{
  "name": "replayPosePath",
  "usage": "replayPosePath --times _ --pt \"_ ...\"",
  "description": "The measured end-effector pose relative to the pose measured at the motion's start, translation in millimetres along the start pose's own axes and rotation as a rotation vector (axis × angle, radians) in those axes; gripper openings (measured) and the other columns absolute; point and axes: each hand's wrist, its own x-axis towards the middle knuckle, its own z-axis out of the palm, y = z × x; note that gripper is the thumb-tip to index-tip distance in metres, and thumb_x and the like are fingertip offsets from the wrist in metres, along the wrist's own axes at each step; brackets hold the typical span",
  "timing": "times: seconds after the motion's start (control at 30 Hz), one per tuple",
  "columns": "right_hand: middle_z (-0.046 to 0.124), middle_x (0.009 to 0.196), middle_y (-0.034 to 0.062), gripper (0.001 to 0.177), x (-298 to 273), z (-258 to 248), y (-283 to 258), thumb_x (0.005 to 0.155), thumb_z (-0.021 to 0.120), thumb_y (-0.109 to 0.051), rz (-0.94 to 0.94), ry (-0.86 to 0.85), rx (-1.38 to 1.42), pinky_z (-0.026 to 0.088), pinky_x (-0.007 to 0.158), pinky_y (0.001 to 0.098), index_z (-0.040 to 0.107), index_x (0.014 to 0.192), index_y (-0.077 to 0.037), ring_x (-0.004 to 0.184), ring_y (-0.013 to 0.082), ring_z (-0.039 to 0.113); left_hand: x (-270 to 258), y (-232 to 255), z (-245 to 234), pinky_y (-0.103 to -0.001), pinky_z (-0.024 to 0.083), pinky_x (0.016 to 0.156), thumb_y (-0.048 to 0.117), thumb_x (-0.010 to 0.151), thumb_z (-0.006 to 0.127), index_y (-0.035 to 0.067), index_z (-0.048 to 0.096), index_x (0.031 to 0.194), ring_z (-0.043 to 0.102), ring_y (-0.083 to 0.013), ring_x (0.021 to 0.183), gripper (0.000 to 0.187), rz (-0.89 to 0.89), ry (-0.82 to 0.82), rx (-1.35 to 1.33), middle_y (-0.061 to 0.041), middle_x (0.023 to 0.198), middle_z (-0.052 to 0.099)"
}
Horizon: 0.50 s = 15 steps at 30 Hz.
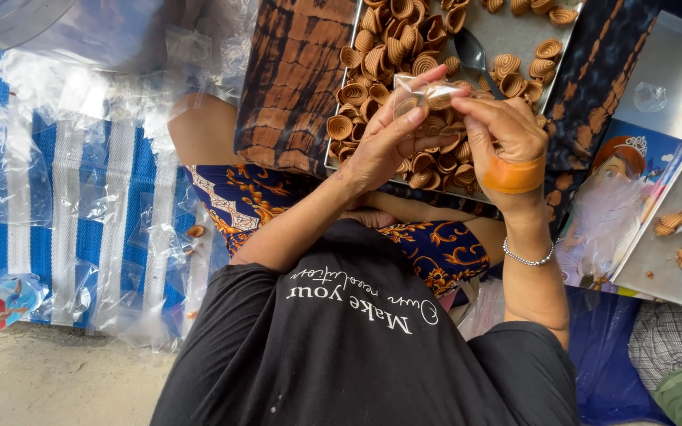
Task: A person sitting on the floor is manually packaging small cone-shaped snacks into plastic bags, picking them up one by one from a tray.
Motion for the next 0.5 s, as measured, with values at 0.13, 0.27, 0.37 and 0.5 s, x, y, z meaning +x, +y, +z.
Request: replayPosePath --times 0.13,0.27,0.37,0.5 --pt "0.071 0.122 0.0201 0.021 6.0 1.2 4.2 0.110 0.059 0.013 -0.031 -0.074 0.015 0.051 0.099 0.0407 0.072 0.126 0.008 0.112 0.0344 0.067 -2.5 -1.4 -3.4 -0.046 0.059 0.115 0.026 0.113 0.062 0.017 0.043 0.159 0.061 -0.0318 0.141 0.050 0.019 -0.043 0.168 -0.016 0.163 0.047" --pt "0.063 0.116 0.0169 0.036 6.8 3.2 6.3 0.105 0.056 0.023 -0.036 -0.133 0.028 0.052 0.107 0.0445 0.068 0.133 0.004 0.117 0.0344 0.063 -1.0 -1.9 -9.7 -0.043 0.062 0.109 0.018 0.107 0.068 0.015 0.041 0.159 0.065 -0.0265 0.129 0.058 -0.029 0.010 0.118 -0.018 0.163 0.045" --pt "0.065 0.117 0.0154 0.037 11.7 0.3 -1.0 0.105 0.058 0.022 -0.054 -0.135 -0.019 0.052 0.104 0.0426 0.069 0.134 0.002 0.115 0.0325 0.064 6.7 -10.3 -24.3 -0.045 0.063 0.106 0.012 0.106 0.070 0.011 0.047 0.155 0.067 -0.0282 0.127 0.054 -0.039 0.012 -0.014 -0.019 0.156 0.052" --pt "0.067 0.121 0.0283 0.022 9.9 -7.2 7.4 0.108 0.054 0.023 -0.065 -0.009 0.126 0.057 0.105 0.0443 0.068 0.121 0.013 0.115 0.0394 0.065 9.2 -6.6 -19.5 -0.052 0.063 0.098 0.018 0.102 0.074 0.006 0.044 0.153 0.069 -0.0341 0.123 0.060 -0.003 0.110 -0.158 -0.016 0.140 0.066"
